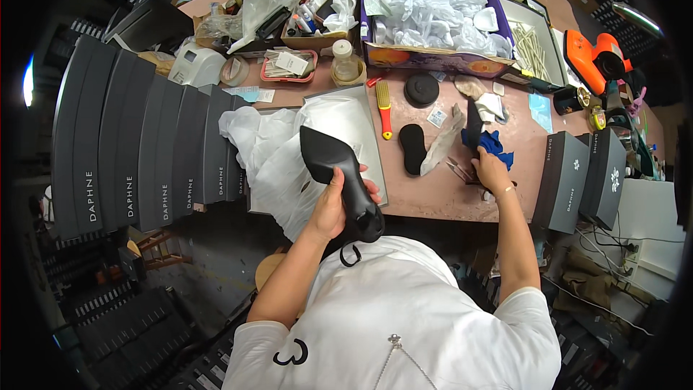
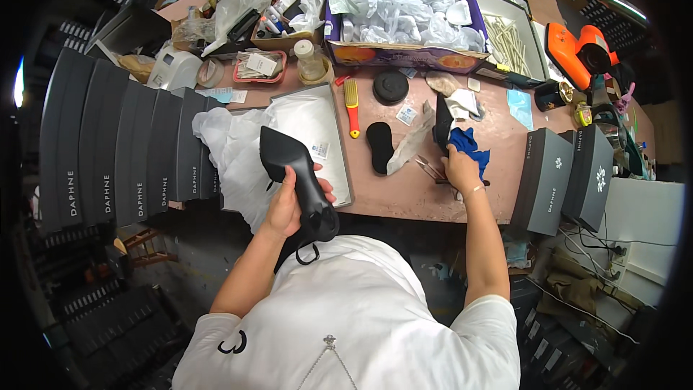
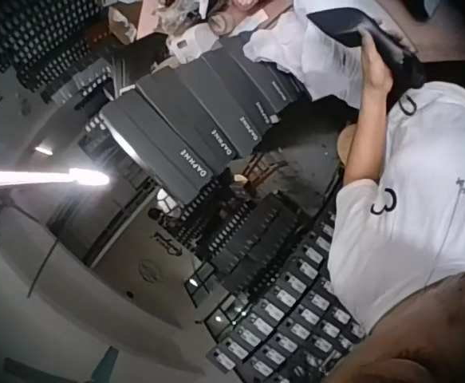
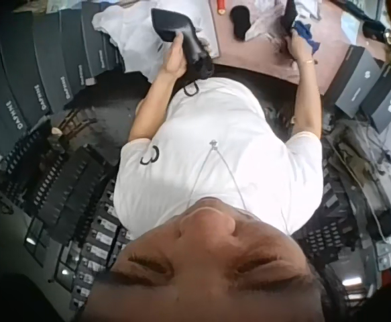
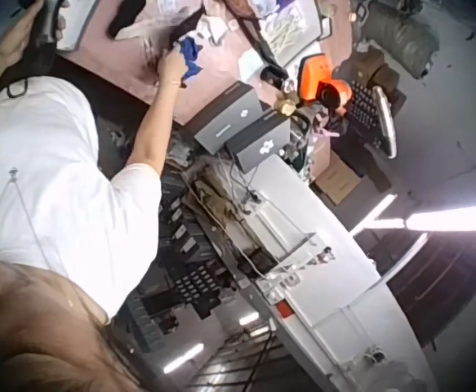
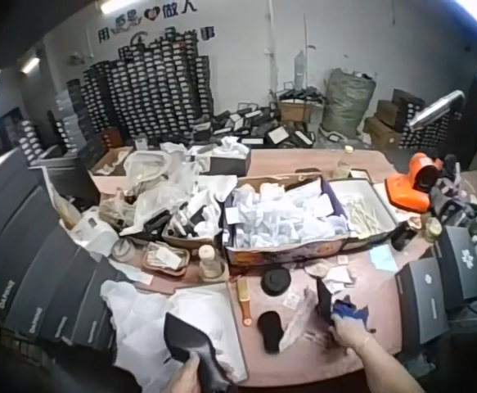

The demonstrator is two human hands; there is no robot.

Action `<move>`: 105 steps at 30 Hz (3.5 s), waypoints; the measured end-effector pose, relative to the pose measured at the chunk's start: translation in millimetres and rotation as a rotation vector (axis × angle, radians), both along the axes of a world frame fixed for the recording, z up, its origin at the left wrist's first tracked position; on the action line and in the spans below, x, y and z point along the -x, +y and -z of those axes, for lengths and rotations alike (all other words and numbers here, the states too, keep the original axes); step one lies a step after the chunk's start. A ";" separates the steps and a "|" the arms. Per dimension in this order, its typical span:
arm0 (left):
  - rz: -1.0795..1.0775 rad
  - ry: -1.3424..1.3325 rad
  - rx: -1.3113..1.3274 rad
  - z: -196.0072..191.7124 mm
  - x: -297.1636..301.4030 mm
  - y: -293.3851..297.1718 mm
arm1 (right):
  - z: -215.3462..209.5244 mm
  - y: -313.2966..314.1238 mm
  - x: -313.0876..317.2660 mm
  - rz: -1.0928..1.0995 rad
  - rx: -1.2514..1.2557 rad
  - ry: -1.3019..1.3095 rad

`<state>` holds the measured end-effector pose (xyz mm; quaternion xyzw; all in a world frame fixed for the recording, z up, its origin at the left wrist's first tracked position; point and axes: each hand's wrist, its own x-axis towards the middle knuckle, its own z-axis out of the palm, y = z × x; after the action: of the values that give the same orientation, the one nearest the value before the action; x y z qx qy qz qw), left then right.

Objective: Packing finished shoes into boxes with protective paper and internal forms.

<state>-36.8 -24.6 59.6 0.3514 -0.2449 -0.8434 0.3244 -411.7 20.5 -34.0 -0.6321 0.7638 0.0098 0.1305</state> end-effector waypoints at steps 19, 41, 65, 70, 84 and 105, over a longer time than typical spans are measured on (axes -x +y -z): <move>-0.518 -0.013 -0.056 1.0 -23.8 8.7 | -117.0 -12.0 -201.5 -0.582 0.270 -1.063; -0.416 -0.166 0.229 -23.4 -43.2 9.5 | -91.2 -34.0 -205.0 -0.108 -0.247 -1.746; -0.326 -0.060 -0.017 15.1 -14.9 17.6 | -108.9 -42.0 -231.1 -0.669 -0.057 -0.888; -0.221 -0.871 0.555 -20.3 -127.5 -55.8 | -118.6 -36.4 -184.9 -0.574 -0.331 -1.013; -0.312 -1.777 1.633 -101.5 -131.6 -139.0 | -150.7 -45.0 -178.9 -0.291 -0.141 -1.394; 0.320 -1.703 1.159 42.4 -33.9 -89.9 | -127.1 15.9 -129.8 -0.165 -0.019 -1.460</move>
<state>-3.0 -114.5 17.1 0.5840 -0.8038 -0.1027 0.0476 -281.8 36.4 93.2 -0.5319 0.4322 -0.3974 0.6101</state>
